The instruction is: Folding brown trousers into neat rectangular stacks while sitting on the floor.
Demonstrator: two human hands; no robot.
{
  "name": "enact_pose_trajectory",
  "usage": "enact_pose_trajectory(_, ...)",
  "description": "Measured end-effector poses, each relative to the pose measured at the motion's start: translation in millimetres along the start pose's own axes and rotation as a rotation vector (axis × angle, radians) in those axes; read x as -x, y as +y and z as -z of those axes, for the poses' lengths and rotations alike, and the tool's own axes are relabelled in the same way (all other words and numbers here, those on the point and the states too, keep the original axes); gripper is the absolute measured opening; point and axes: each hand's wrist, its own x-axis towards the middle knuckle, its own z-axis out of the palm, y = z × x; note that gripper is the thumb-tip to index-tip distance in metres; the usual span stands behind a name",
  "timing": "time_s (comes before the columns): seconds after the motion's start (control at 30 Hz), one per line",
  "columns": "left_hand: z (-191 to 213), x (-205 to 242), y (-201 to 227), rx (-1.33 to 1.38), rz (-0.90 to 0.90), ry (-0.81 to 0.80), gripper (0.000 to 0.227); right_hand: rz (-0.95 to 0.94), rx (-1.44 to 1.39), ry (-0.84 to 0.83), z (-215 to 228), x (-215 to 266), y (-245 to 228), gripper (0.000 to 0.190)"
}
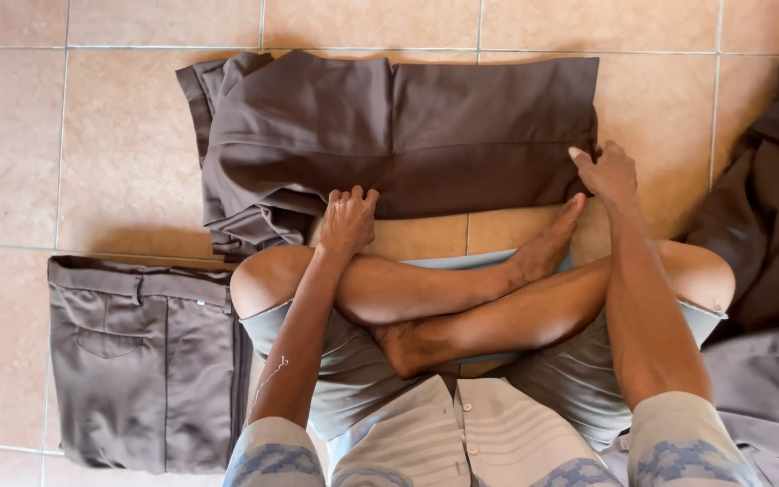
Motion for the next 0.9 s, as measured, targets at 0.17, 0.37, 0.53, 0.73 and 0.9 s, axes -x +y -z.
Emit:
enact_pose_trajectory(0.17,2,-4,9,-0.172,-0.005,-0.035,0.064,0.089,0.16,0.087,13,30,-41,0.068)
enact_pose_trajectory(0.37,51,-9,31,-0.145,0.022,-0.204,0.056,0.181,0.05,0.105,-1,-4,-25,0.052)
enact_pose_trajectory(0.53,-2,-16,33,-0.274,0.019,-0.157,0.069,0.477,0.365,0.388,-38,-16,-32,0.034)
enact_pose_trajectory(0.73,4,-15,32,-0.274,0.007,-0.154,0.074,0.866,0.404,0.093,-66,71,-100,0.044)
enact_pose_trajectory(0.9,6,-16,32,-0.29,0.01,-0.095,0.096,0.853,0.201,-0.036,-46,74,-104,0.044)
